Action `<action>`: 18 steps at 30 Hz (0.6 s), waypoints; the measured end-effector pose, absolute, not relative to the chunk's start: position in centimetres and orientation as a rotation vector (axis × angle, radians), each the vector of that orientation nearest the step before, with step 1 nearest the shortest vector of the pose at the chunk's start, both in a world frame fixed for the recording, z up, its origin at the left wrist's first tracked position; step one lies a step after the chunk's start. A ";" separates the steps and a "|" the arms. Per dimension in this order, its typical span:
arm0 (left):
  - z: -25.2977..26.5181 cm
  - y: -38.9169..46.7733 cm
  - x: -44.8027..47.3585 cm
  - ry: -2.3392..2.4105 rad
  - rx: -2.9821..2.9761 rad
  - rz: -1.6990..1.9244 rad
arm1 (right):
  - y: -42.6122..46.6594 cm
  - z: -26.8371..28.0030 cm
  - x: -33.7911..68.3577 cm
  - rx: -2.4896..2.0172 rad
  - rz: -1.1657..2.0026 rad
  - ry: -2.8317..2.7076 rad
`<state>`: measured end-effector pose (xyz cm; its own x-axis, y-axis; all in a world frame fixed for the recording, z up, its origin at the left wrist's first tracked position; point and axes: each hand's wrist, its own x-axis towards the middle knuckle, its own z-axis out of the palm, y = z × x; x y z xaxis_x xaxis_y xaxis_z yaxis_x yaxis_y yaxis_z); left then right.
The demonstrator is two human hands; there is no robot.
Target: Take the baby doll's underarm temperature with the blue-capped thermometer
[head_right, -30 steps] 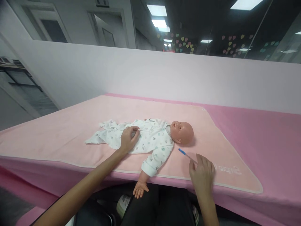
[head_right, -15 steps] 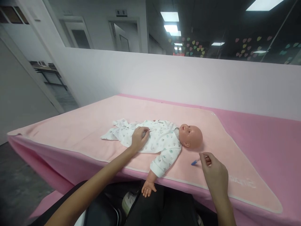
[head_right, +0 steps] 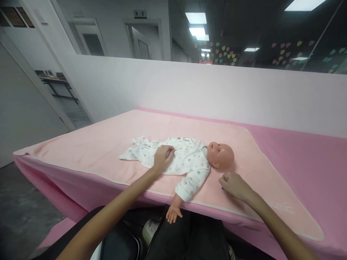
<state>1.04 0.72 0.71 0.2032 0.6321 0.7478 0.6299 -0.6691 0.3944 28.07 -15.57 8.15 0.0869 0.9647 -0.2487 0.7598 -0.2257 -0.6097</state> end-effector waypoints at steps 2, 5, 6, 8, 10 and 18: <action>0.7 0.8 1.0 1.271 2.446 1.520 | -15.6 11.0 28.5 -1.787 0.996 -1.716; 0.7 0.8 0.9 1.275 2.461 1.519 | -16.1 14.6 28.1 -1.360 0.943 -1.613; 0.7 0.8 0.9 1.275 2.463 1.516 | -16.2 15.2 27.6 -1.293 1.008 -1.663; 0.8 0.7 0.9 1.276 2.455 1.509 | -16.5 15.5 26.4 -1.256 1.137 -1.783; 0.9 0.6 0.9 1.282 2.443 1.499 | -16.8 15.1 25.5 -1.228 1.178 -1.790; 1.0 0.4 0.9 1.300 2.438 1.479 | -19.0 13.8 24.7 -1.131 1.003 -1.259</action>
